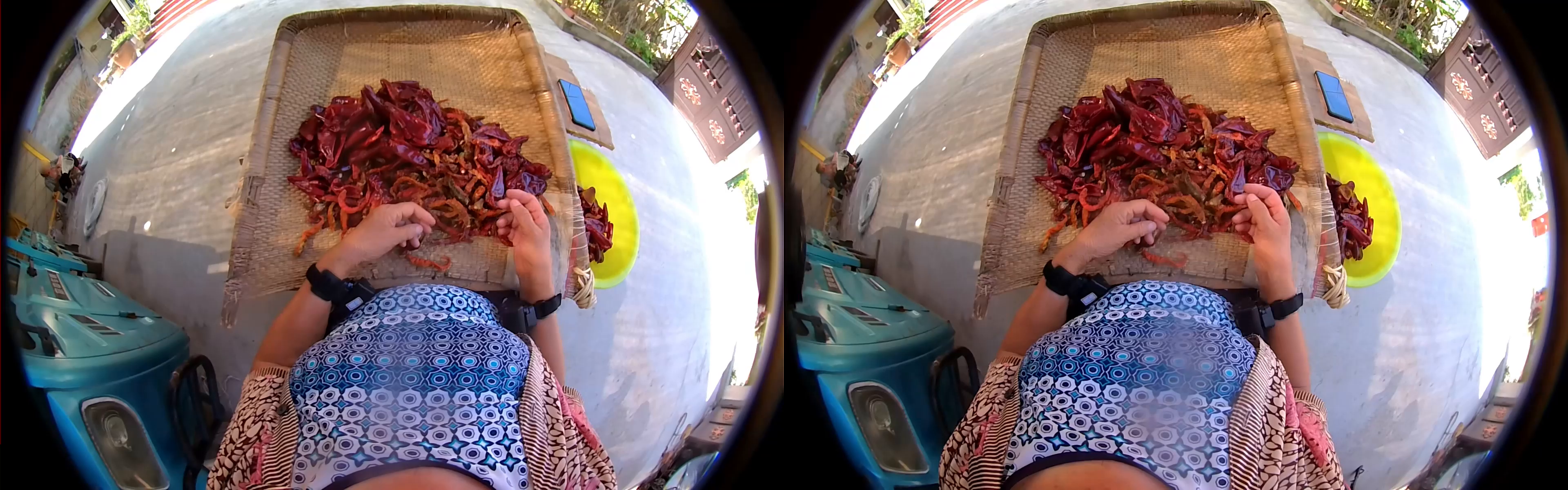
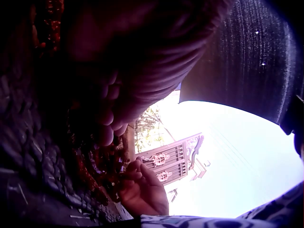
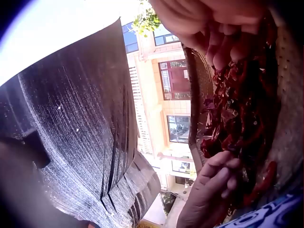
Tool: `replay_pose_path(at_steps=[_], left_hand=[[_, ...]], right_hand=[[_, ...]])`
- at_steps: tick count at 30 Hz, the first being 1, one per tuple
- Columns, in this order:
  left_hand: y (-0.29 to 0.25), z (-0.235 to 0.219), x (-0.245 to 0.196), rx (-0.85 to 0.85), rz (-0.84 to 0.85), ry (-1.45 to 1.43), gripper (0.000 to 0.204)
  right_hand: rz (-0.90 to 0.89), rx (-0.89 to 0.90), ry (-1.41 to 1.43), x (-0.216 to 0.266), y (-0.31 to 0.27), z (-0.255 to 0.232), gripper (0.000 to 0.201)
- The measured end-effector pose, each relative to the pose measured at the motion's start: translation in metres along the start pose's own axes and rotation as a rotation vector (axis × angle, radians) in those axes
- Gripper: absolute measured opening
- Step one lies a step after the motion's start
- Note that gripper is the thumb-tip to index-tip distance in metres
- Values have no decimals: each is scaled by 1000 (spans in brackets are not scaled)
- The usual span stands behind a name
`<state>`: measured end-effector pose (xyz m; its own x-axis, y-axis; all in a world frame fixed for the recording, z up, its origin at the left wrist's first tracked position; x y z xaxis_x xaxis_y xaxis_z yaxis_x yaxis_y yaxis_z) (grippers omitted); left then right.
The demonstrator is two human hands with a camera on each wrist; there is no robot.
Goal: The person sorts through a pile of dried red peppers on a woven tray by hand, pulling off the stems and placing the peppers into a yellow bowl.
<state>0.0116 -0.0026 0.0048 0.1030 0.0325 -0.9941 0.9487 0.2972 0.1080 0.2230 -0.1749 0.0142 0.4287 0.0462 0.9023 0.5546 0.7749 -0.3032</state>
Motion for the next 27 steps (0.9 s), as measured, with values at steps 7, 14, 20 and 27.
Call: replay_pose_path(at_steps=[7, 14, 20, 27], left_hand=[[0, 0, -4, -7, -18, -1, 20], [0, 0, 2, -15, -1, -22, 21], [0, -1, 1, -18, 4, -50, 21], [1, -6, 3, -24, 23, -70, 21]], right_hand=[[-118, 89, -465, -15, 13, 24, 27], [-291, 40, -723, -17, 13, 24, 21], [-263, 23, -643, -24, 16, 21, 14], [-248, 31, -615, -23, 14, 23, 14]])
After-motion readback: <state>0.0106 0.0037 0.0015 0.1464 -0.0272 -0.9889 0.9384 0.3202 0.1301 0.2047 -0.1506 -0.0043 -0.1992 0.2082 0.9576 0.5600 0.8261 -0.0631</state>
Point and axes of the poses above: each hand's wrist, its own y-axis towards the middle knuckle, its own z-axis out of the palm, x = y × z, the point moved 1 cm from there along y, towards the middle knuckle, and after that the axes turned 14 degrees about z, right-handed, at the moved point
